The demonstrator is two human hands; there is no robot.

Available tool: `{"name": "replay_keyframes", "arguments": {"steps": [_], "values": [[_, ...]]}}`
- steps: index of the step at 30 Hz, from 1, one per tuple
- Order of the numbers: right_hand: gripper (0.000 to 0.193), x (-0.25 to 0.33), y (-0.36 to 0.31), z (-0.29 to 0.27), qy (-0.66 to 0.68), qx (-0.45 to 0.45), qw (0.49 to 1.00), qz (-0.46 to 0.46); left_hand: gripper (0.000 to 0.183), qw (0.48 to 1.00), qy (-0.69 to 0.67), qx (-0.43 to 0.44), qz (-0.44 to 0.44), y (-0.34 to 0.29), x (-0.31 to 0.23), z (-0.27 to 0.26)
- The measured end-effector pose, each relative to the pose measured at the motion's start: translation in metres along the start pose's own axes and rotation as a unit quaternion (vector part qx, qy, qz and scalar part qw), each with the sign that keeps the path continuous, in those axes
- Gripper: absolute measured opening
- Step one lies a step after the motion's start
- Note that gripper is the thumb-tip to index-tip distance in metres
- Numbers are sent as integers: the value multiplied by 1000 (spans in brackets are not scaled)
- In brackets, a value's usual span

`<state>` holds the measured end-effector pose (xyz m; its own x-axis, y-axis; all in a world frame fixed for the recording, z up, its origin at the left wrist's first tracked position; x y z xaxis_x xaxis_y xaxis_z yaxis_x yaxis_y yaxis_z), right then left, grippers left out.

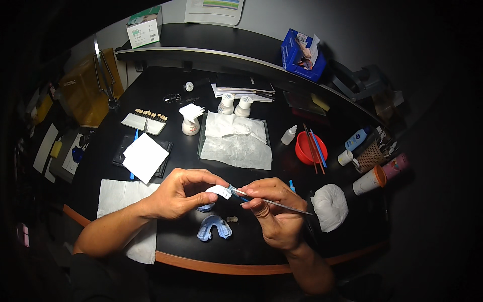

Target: The person cleans a blue dental appliance using a small brush and a metal tool. They scrub the surface and crevices of the appliance, then use the metal tool to remove debris from the grooves.

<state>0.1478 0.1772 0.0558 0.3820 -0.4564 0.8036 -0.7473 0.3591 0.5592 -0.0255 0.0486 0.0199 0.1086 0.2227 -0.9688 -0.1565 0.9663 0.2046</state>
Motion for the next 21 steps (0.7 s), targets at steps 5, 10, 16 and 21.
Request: {"name": "replay_keyframes", "arguments": {"steps": [5,10,16,21], "values": [[16,-4,-6,1,31,-14,999,4,29,999,-11,4,34,-1,-5,4],[15,3,-5,1,14,-4,1000,-5,29,1000,-11,8,22,-1,-2,5],[17,3,-5,4,50,-3,999,-2,30,999,13,2,32,-3,-7,3],[17,7,-4,2,55,-8,998,-6,31,999,33,3,41,-1,-11,3]]}}
Point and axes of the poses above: each hand's wrist, its own y-axis towards the middle knuckle, its own z-axis out of the palm, x = y × z, the point moved 5 cm from there along y, towards the middle knuckle, and after that the axes turned 9 degrees about -y, right-handed, at the moved point
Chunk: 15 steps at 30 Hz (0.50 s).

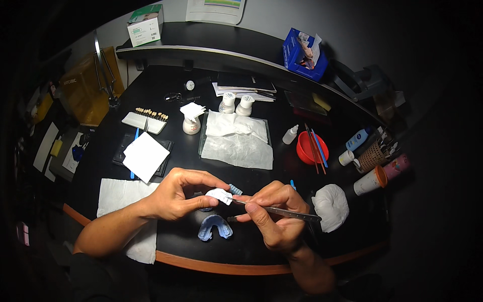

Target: The person cleans a blue dental appliance using a small brush and a metal tool. They scrub the surface and crevices of the appliance, then use the metal tool to remove debris from the grooves.

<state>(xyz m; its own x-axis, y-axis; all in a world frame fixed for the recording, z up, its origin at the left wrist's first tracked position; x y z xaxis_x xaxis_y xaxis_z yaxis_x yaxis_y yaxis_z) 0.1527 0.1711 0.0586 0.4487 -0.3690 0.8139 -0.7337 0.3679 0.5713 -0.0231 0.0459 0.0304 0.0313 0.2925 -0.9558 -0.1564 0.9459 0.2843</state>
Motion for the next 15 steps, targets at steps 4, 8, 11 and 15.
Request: {"name": "replay_keyframes", "arguments": {"steps": [4,8,11,15], "values": [[16,0,1,1,-22,11,1000,4,31,1000,1,0,-3,-1,0,-1],[16,1,1,2,-36,9,999,7,31,1000,-18,-1,-12,-2,1,0],[16,1,-1,0,5,-1,1000,7,31,1000,-22,-3,-6,-2,0,1],[16,-1,0,-1,5,1,1000,7,31,1000,-12,-5,0,-3,2,0]]}}
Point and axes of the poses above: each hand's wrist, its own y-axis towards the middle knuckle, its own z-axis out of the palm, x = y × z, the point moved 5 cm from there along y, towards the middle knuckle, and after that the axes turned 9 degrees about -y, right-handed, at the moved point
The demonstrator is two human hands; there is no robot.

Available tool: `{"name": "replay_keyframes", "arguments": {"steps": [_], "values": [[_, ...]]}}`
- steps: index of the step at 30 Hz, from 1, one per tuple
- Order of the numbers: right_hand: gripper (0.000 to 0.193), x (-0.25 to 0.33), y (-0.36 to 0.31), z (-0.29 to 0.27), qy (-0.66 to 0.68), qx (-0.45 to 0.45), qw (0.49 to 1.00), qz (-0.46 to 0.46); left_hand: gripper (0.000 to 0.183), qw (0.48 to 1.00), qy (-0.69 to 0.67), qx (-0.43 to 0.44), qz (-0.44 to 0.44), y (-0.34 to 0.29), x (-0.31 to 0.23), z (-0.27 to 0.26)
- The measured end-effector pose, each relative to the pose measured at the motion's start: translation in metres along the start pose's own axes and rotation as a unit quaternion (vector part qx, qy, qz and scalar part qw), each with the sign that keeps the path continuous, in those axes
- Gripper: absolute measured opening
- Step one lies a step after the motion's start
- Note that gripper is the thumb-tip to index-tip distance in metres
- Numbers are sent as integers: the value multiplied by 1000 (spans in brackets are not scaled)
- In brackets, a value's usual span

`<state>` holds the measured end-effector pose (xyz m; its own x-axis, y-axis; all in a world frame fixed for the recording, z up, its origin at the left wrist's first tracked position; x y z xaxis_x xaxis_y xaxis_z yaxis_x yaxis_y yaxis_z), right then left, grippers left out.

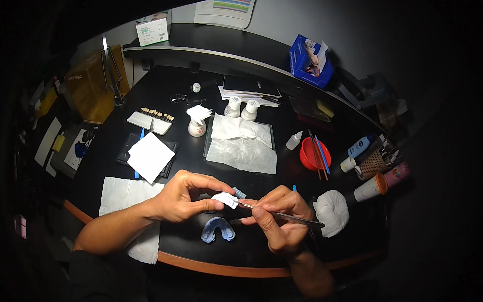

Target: The person cleans a blue dental appliance using a small brush and a metal tool. They scrub the surface and crevices of the appliance, then use the metal tool to remove debris from the grooves.

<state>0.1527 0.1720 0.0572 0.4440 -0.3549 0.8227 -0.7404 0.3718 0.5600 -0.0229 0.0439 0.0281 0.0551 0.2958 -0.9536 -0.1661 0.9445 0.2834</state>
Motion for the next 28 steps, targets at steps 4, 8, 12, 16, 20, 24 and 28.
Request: {"name": "replay_keyframes", "arguments": {"steps": [4,8,12,16,20,24,28], "values": [[16,1,0,-1,-3,2,1000,1,30,1000,19,2,21,0,-3,0],[16,4,1,-2,-18,20,1000,-4,28,999,35,4,34,0,-5,0],[17,2,0,-1,-6,18,1000,-11,27,999,21,-2,32,-1,-3,1],[20,4,-1,-1,-10,19,999,-29,28,1000,-17,-18,15,-2,0,5],[24,4,-2,-3,-30,25,998,-49,29,1000,-13,-22,10,-3,-2,6],[24,6,1,-3,-53,39,995,-70,29,999,8,-23,28,-4,-3,6],[25,7,2,-3,-74,56,990,-103,30,999,-14,-30,5,-4,0,6]]}}
Point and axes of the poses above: each hand's wrist, its own y-axis towards the middle knuckle, its own z-axis out of the palm, x = y × z, the point moved 5 cm from there along y, towards the middle knuckle, and after that the axes turned 9 degrees about -y, right-handed, at the moved point
